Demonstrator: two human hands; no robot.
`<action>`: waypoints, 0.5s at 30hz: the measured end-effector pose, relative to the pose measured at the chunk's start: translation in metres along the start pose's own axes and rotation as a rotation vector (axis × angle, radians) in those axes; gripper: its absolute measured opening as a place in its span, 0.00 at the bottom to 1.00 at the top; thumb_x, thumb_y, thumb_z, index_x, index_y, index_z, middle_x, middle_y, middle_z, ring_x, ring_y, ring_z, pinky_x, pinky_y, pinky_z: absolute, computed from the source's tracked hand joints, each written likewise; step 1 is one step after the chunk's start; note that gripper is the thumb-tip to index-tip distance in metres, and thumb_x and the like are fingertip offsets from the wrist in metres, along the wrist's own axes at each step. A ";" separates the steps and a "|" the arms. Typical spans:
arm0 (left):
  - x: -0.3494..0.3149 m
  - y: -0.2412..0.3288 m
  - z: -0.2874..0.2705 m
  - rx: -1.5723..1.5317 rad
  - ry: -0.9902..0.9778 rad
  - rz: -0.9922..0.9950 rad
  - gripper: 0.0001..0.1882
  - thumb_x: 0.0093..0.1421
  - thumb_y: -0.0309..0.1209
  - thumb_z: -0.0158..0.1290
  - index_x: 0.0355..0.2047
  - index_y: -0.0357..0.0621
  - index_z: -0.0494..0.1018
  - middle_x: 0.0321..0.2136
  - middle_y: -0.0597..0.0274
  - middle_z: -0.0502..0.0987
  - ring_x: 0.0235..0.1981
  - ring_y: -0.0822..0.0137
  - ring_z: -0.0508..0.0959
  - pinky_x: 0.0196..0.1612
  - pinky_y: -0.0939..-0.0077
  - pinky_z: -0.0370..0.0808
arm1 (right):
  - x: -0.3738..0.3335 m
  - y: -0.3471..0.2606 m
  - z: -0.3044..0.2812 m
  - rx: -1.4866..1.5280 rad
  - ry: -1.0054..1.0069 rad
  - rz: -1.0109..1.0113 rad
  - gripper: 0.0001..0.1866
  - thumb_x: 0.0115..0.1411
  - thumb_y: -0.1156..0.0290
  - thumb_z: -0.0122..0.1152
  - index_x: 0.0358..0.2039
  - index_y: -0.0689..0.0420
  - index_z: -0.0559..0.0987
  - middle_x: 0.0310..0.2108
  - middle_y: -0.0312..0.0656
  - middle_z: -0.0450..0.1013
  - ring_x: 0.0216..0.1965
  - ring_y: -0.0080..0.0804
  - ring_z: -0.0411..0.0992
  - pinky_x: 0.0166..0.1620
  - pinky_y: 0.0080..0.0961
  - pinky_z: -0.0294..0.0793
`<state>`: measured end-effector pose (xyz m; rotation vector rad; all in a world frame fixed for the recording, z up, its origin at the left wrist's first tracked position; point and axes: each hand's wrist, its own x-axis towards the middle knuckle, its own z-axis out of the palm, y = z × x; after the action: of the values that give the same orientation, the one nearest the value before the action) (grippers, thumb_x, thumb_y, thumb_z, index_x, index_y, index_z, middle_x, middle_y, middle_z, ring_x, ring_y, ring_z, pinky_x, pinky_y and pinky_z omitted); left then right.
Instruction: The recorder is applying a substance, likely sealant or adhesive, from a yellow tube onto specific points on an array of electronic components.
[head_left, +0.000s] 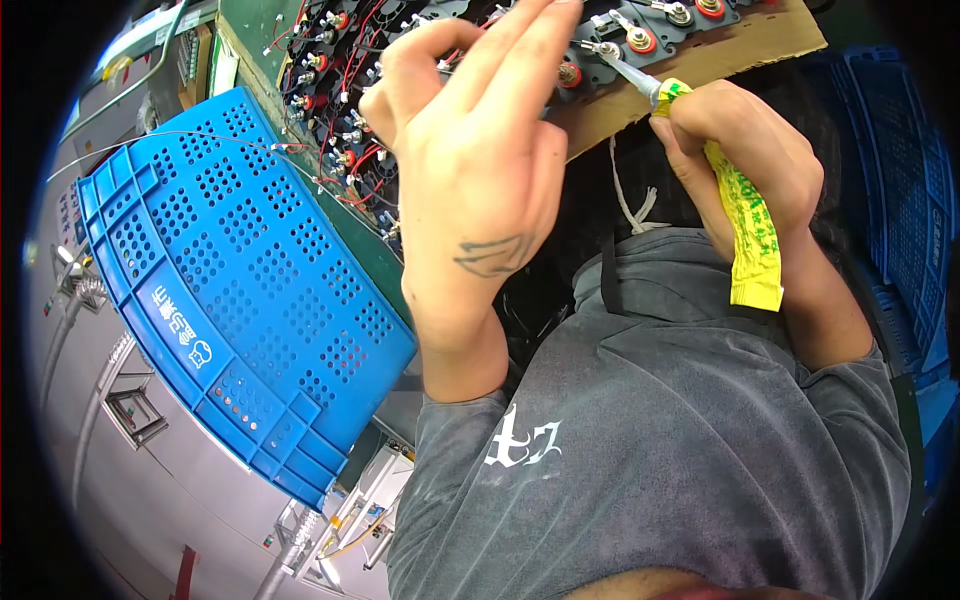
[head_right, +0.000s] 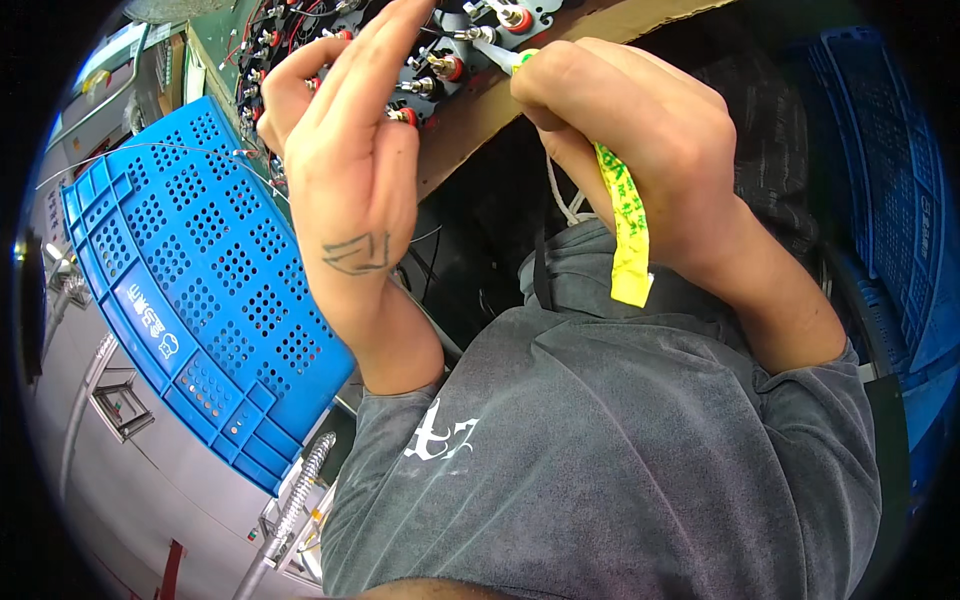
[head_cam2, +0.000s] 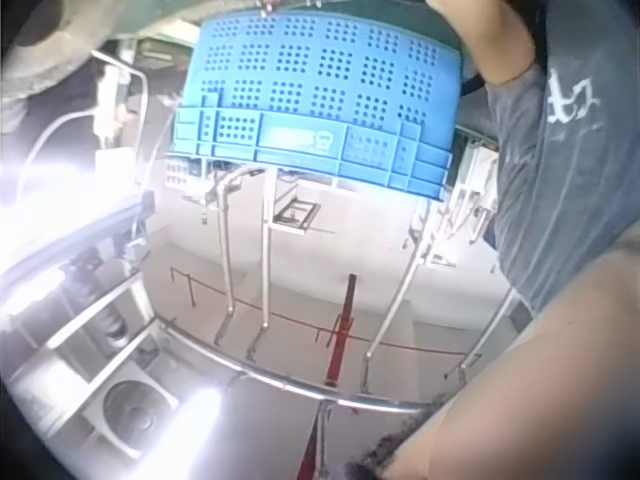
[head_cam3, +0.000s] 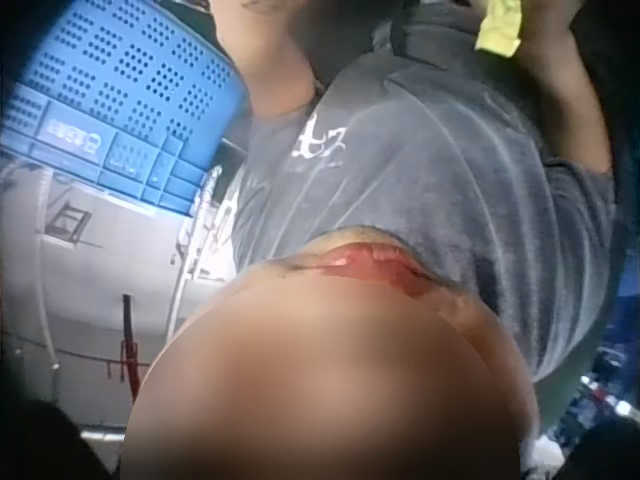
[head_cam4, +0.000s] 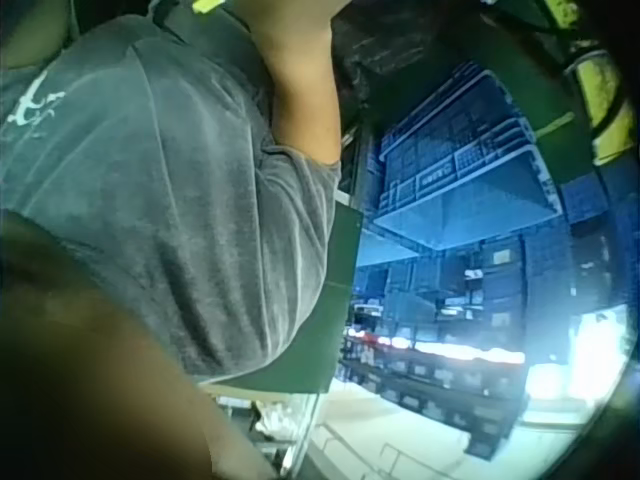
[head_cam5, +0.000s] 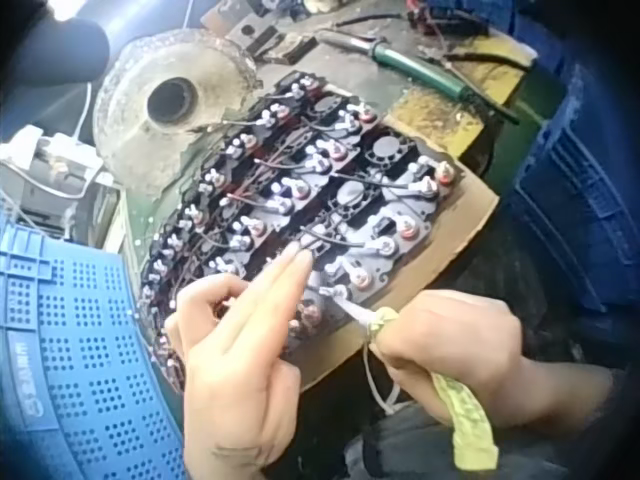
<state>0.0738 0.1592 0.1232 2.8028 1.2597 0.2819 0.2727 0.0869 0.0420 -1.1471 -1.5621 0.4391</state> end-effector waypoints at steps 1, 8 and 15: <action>0.001 -0.002 0.000 -0.001 -0.001 -0.001 0.34 0.50 0.19 0.47 0.59 0.54 0.79 0.49 0.61 0.81 0.50 0.60 0.72 0.59 0.66 0.62 | 0.000 0.000 0.000 -0.008 0.003 0.008 0.16 0.45 0.87 0.70 0.35 0.61 0.79 0.29 0.43 0.75 0.29 0.40 0.77 0.34 0.29 0.77; 0.005 0.004 0.003 -0.004 -0.007 -0.005 0.34 0.50 0.19 0.47 0.59 0.55 0.79 0.49 0.60 0.81 0.50 0.60 0.72 0.59 0.66 0.62 | 0.001 0.004 -0.003 0.009 0.027 0.025 0.15 0.47 0.85 0.71 0.36 0.61 0.79 0.30 0.44 0.76 0.31 0.42 0.79 0.36 0.30 0.78; 0.007 0.008 0.003 -0.013 -0.011 -0.003 0.34 0.51 0.19 0.47 0.59 0.55 0.79 0.48 0.59 0.81 0.50 0.60 0.72 0.59 0.66 0.62 | -0.001 0.000 -0.005 0.026 -0.054 0.020 0.16 0.44 0.83 0.69 0.36 0.61 0.79 0.31 0.43 0.75 0.32 0.43 0.77 0.37 0.32 0.78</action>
<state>0.0849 0.1594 0.1222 2.7878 1.2549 0.2734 0.2773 0.0848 0.0436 -1.1398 -1.5884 0.5060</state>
